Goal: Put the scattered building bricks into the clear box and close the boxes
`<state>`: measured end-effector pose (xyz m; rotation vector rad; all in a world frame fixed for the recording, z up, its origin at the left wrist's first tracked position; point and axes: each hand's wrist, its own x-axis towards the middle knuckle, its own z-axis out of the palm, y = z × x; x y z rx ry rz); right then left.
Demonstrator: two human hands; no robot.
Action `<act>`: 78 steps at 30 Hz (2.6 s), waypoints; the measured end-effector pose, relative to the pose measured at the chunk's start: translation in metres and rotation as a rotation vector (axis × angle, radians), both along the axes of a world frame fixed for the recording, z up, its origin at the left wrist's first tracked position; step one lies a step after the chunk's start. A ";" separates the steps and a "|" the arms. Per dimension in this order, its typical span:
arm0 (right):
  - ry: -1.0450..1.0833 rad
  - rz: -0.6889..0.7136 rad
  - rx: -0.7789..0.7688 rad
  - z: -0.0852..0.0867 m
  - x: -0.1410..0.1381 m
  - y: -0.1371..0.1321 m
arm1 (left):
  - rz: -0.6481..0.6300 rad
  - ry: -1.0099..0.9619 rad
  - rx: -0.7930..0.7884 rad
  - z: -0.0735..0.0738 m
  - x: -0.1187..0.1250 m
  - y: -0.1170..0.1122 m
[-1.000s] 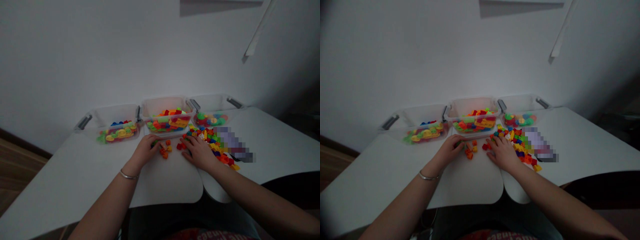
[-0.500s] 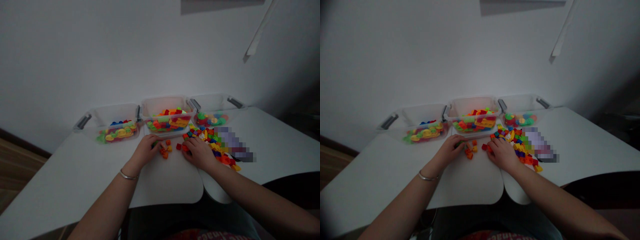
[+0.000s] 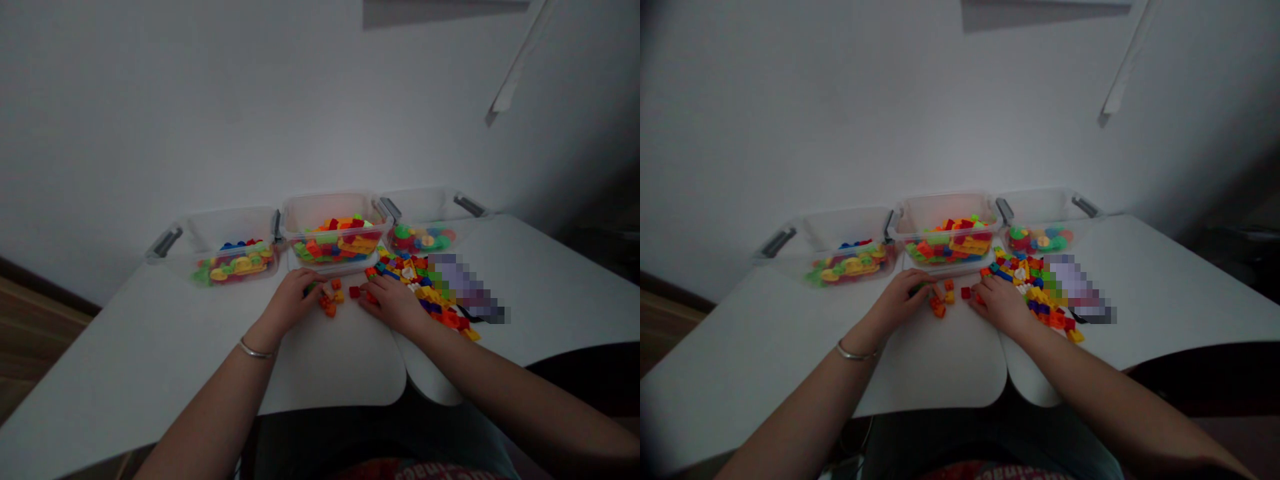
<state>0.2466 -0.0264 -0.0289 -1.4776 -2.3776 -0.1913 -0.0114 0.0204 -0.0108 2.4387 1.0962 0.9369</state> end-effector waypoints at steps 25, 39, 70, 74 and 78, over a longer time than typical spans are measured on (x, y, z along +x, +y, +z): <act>0.224 -0.028 0.009 0.030 -0.037 0.026 | 0.049 0.028 0.049 0.001 -0.003 0.001; -0.121 -0.407 -0.051 0.010 0.002 0.022 | -0.006 0.052 0.071 -0.004 -0.004 0.003; -0.143 -0.283 -0.173 0.019 -0.003 0.030 | -0.013 0.244 0.048 -0.021 -0.005 0.005; -0.033 -0.285 -0.124 0.020 -0.001 0.033 | -0.032 0.271 0.053 -0.019 -0.005 0.003; 0.135 -0.236 -0.059 0.026 -0.009 0.036 | -0.023 0.302 0.053 -0.016 -0.003 0.001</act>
